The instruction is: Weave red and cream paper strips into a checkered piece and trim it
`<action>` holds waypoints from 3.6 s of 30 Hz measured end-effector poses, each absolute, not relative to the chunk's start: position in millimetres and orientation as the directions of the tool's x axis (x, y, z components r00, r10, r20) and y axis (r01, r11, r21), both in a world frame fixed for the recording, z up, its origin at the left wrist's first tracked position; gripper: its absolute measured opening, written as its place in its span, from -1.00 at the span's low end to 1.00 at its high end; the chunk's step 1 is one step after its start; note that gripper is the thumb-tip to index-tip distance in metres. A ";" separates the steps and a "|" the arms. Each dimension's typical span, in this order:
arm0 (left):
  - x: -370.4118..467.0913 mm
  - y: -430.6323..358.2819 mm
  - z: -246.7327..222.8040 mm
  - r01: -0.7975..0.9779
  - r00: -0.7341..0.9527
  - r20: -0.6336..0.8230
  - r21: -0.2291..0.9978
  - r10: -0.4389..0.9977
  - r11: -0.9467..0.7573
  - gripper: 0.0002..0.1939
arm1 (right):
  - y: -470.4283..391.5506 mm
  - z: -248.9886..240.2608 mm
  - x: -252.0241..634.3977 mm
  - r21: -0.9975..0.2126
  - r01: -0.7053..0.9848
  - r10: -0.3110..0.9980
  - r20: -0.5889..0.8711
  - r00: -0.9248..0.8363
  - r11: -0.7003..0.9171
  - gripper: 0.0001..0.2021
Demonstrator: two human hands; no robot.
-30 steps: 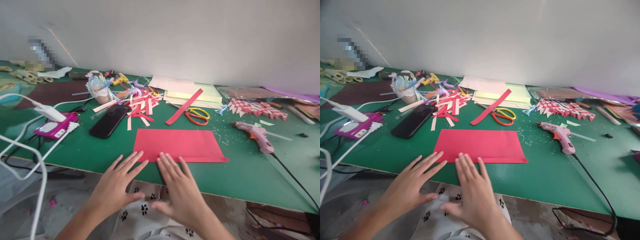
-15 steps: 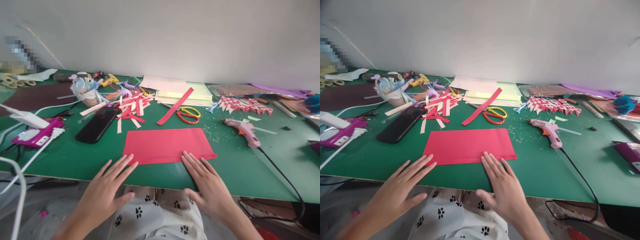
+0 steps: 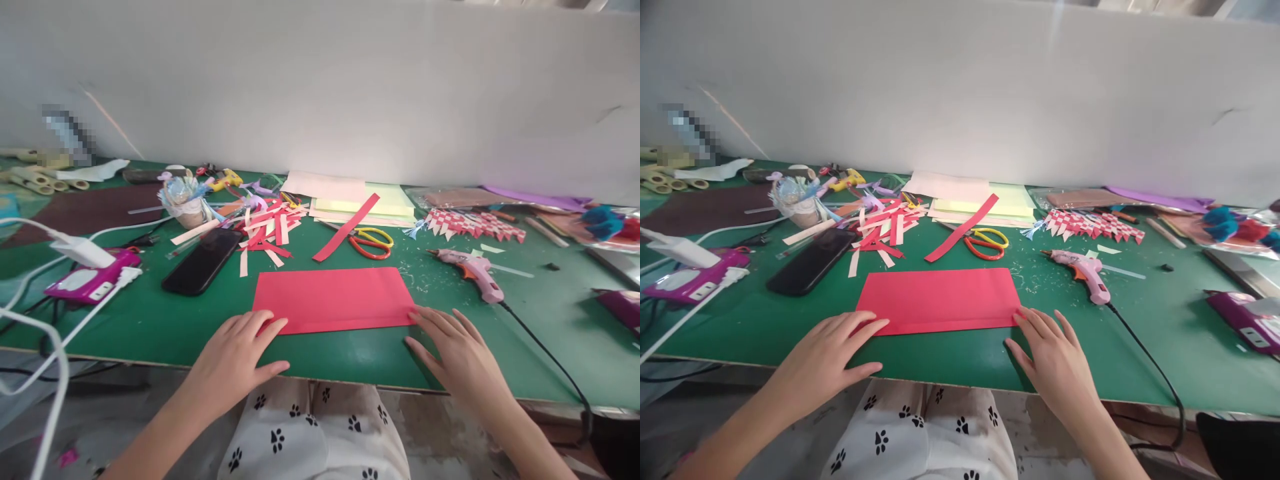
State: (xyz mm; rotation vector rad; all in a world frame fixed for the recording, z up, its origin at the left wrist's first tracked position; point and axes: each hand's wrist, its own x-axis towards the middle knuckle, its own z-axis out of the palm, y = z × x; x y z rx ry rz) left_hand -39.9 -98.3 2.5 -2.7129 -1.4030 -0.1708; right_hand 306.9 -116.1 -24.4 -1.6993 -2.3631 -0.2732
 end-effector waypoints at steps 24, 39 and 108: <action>38.0 -50.8 43.8 0.510 0.789 0.464 -0.131 0.402 -0.850 -0.61 | -55.1 41.3 223.5 0.131 0.573 0.412 0.568 -0.713 0.809 -0.74; -23.9 -49.7 84.0 0.521 0.783 0.266 0.214 0.562 -0.827 -0.62 | -50.4 55.2 304.9 -0.030 0.689 0.602 0.515 -0.610 0.724 -0.80; 32.4 -58.3 92.8 0.517 0.752 0.141 0.480 0.644 -0.709 -0.62 | -53.9 93.4 225.8 -0.153 0.536 0.553 0.341 -0.760 0.830 -0.87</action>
